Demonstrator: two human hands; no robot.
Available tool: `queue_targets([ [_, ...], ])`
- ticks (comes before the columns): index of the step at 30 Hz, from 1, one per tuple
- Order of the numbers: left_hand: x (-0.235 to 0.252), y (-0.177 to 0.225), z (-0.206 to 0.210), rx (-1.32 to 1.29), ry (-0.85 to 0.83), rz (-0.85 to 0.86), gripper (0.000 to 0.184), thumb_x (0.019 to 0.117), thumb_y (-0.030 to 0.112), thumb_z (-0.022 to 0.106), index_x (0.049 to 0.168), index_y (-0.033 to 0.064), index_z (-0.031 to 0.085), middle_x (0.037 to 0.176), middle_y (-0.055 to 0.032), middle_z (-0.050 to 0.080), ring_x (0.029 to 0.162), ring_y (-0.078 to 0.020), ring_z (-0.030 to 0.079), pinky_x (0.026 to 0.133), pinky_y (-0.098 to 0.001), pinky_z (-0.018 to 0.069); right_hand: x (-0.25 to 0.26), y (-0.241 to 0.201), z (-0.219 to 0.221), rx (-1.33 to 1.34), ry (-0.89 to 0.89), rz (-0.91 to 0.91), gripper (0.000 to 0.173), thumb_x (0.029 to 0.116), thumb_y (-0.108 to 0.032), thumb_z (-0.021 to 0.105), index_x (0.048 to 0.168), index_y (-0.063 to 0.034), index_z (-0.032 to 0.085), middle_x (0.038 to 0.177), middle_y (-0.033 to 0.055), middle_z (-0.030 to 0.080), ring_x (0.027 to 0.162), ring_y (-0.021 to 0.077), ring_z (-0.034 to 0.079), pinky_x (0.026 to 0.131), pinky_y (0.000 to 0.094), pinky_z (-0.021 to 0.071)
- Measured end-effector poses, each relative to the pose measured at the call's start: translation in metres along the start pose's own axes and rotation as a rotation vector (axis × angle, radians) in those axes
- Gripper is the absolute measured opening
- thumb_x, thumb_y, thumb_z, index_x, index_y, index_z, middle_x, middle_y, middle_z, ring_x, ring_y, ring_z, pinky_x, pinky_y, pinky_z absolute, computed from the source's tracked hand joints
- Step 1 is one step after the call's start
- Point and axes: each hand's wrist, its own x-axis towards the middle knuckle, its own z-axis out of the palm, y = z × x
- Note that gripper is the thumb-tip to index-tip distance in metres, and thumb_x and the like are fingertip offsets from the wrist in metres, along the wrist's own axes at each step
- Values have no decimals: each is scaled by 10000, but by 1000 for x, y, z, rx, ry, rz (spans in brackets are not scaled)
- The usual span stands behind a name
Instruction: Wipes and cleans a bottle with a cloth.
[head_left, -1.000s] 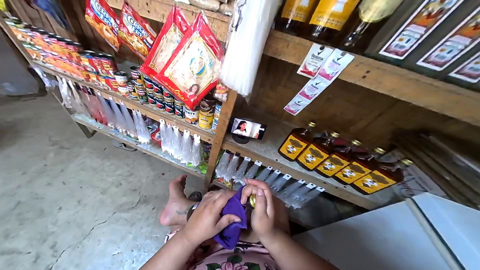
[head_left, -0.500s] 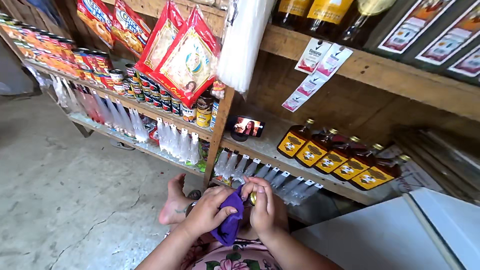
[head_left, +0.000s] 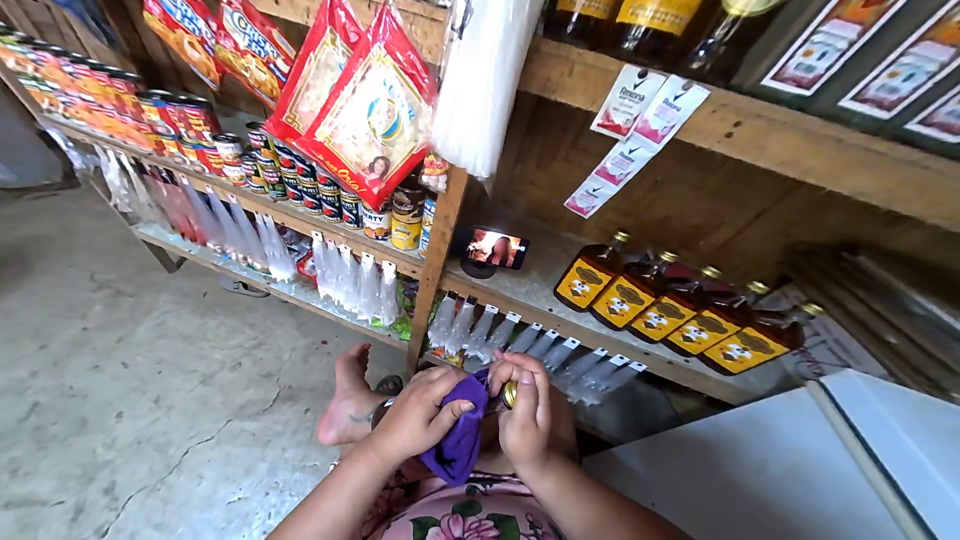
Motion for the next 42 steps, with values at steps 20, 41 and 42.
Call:
queue_targets([
  [20, 26, 14, -6, -65, -147, -444, 370, 1064, 342, 462, 1201, 61, 660, 1069, -124, 717, 1036, -230, 688, 947, -501, 529, -8, -2, 5, -25, 37, -102, 349, 1116, -244, 266, 1163, -178, 605, 712, -52, 603, 775, 57, 638, 1079, 371, 458],
  [41, 62, -4, -30, 459, -523, -747, 388, 1021, 421, 559, 1283, 146, 638, 1199, -182, 691, 1123, -413, 661, 918, -661, 499, -13, -17, 17, -178, -142, -206, 368, 1122, -272, 223, 1133, -166, 575, 729, -36, 611, 821, 54, 651, 1218, 473, 303],
  [42, 53, -17, -31, 401, -474, -749, 383, 1027, 414, 551, 1287, 148, 642, 1208, -177, 693, 1138, -393, 660, 945, -649, 494, -13, -18, 17, -179, -152, -201, 365, 1122, -269, 222, 1139, -163, 571, 727, -35, 609, 819, 52, 651, 1221, 475, 296],
])
